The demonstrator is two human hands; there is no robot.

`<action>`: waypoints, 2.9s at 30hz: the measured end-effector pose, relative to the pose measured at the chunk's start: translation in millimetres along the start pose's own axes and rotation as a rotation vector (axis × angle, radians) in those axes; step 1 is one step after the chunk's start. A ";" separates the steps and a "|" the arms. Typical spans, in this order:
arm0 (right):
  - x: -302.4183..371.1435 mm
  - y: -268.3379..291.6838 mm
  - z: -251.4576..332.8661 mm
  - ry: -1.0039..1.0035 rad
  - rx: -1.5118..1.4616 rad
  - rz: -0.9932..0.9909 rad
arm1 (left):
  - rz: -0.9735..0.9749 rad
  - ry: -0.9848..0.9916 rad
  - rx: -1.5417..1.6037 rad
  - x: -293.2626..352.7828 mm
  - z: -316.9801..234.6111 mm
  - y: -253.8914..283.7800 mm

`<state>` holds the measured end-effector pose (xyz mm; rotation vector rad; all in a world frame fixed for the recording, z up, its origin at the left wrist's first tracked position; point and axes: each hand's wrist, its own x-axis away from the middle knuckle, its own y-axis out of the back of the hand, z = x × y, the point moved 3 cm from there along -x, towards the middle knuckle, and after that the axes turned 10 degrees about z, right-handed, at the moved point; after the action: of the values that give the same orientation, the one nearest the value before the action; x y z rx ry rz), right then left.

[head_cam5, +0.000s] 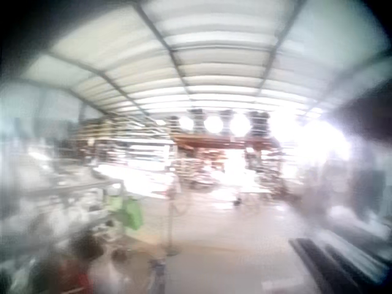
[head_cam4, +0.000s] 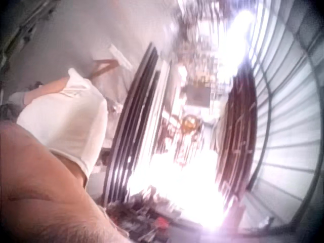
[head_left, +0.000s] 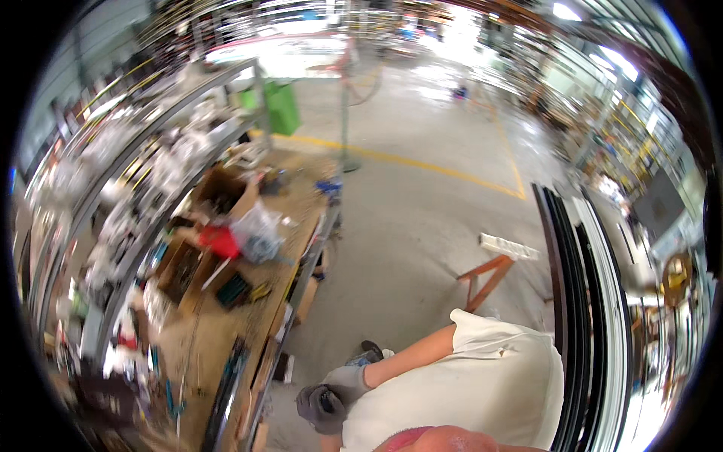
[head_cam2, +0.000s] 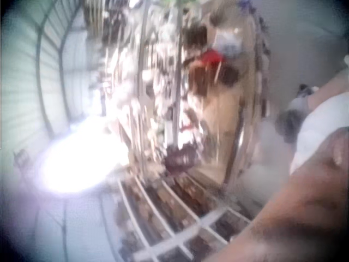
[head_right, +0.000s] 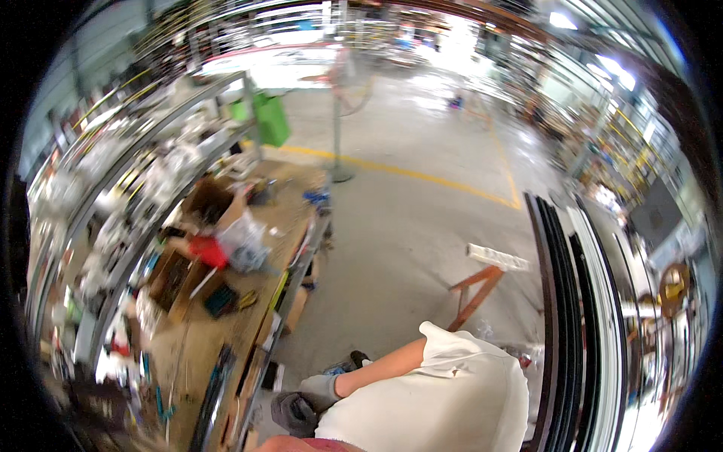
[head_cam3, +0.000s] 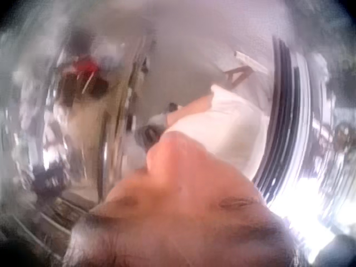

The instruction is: The person assembles long metal profiles by inserting blue plastic spacers and securing them with a power drill. They retrieve materials from a workbench, align the components, and fasten them together before moving the assembled unit to a storage rack.

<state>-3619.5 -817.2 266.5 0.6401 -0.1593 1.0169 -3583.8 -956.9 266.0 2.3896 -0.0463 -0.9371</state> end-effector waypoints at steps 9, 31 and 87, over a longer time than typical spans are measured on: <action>-93.3 -165.2 110.9 0.256 0.376 0.326 | 0.101 0.312 -0.177 167.0 6.2 171.5; -431.2 -199.0 294.9 0.378 0.151 0.413 | -0.044 0.414 -0.337 147.4 215.8 463.3; -730.8 -310.1 435.1 -0.252 0.450 0.559 | -0.335 0.520 0.266 269.4 503.0 673.8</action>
<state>-3679.2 -1717.0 186.8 1.1759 -0.3482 1.5275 -3587.1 -1832.3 150.2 2.8762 0.4650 -0.4359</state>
